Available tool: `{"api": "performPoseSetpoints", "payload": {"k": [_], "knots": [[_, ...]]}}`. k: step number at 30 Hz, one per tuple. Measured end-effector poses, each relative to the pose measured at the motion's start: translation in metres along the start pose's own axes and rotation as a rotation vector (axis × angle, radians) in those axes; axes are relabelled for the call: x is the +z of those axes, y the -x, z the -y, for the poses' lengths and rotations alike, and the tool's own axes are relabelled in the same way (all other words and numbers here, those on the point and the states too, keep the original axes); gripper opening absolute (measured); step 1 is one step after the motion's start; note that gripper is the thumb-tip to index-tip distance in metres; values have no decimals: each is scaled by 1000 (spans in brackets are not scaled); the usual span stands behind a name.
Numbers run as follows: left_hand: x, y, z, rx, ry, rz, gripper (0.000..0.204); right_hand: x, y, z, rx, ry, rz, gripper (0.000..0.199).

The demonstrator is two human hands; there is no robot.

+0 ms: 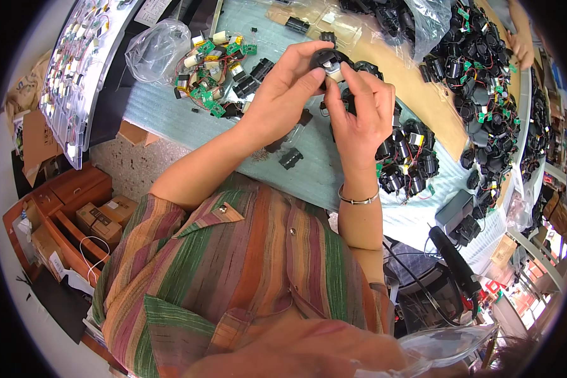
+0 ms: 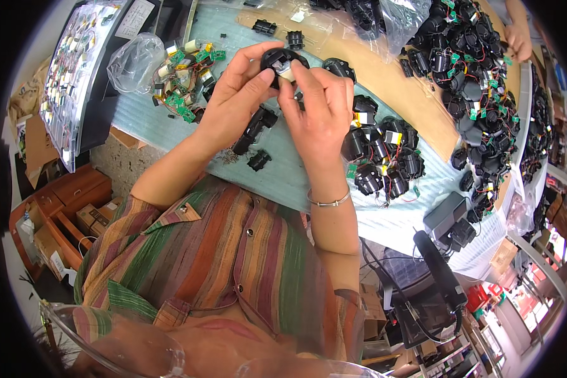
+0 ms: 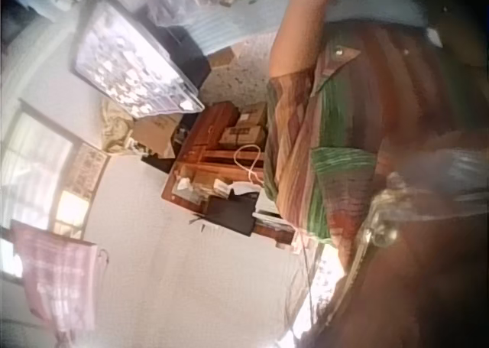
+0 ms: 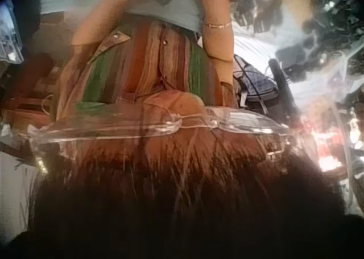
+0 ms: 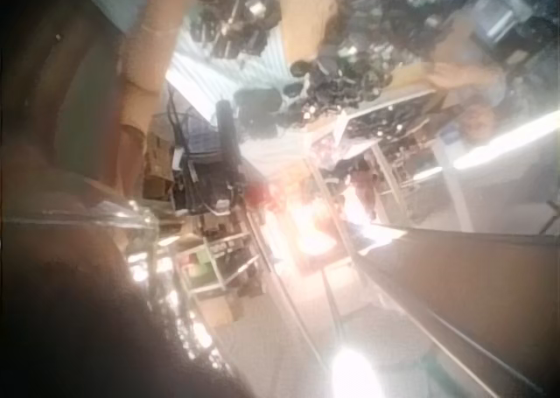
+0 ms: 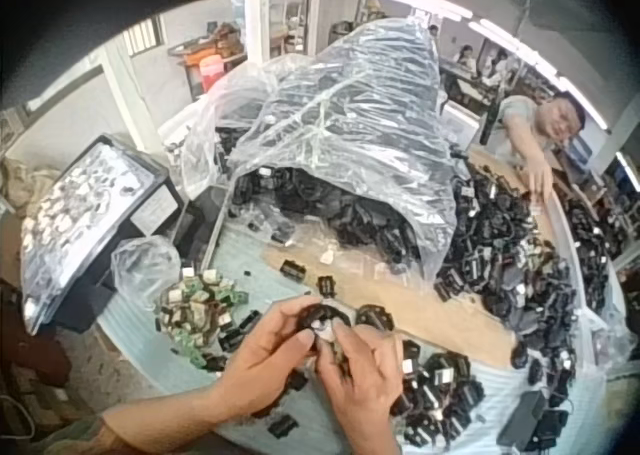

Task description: The person assembles small black cylindrical electronic components by hand. They pick up a housing, insert a white cylindrical insert, and attach a circuit board with wires, repeating this process for multiple units on a cluttered workbench.

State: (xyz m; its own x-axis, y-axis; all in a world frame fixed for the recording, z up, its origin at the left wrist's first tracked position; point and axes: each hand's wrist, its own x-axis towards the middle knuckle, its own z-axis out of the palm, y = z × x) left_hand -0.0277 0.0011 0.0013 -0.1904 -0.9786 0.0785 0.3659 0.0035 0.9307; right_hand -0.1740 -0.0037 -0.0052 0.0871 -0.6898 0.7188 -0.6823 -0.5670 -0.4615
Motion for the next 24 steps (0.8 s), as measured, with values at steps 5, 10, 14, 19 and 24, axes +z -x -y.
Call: {"api": "performPoseSetpoints", "payload": {"k": [5,10,14,19,24], "knots": [[0,-9,-4,103,-64,-68,39,-2,-6,4,-12,-73,31,52],[-18,-23,-27,89,-85,-90,38,-5,-5,-7,343,-495,-118,46],[-43,-35,-31,198,-73,-98,31,-11,-3,-18,465,-438,119,22],[-45,-41,-40,160,-1,-208,31,5,-5,1,88,-202,381,13],[-42,-35,-46,26,117,-248,32,34,-1,18,-69,114,499,32]]}}
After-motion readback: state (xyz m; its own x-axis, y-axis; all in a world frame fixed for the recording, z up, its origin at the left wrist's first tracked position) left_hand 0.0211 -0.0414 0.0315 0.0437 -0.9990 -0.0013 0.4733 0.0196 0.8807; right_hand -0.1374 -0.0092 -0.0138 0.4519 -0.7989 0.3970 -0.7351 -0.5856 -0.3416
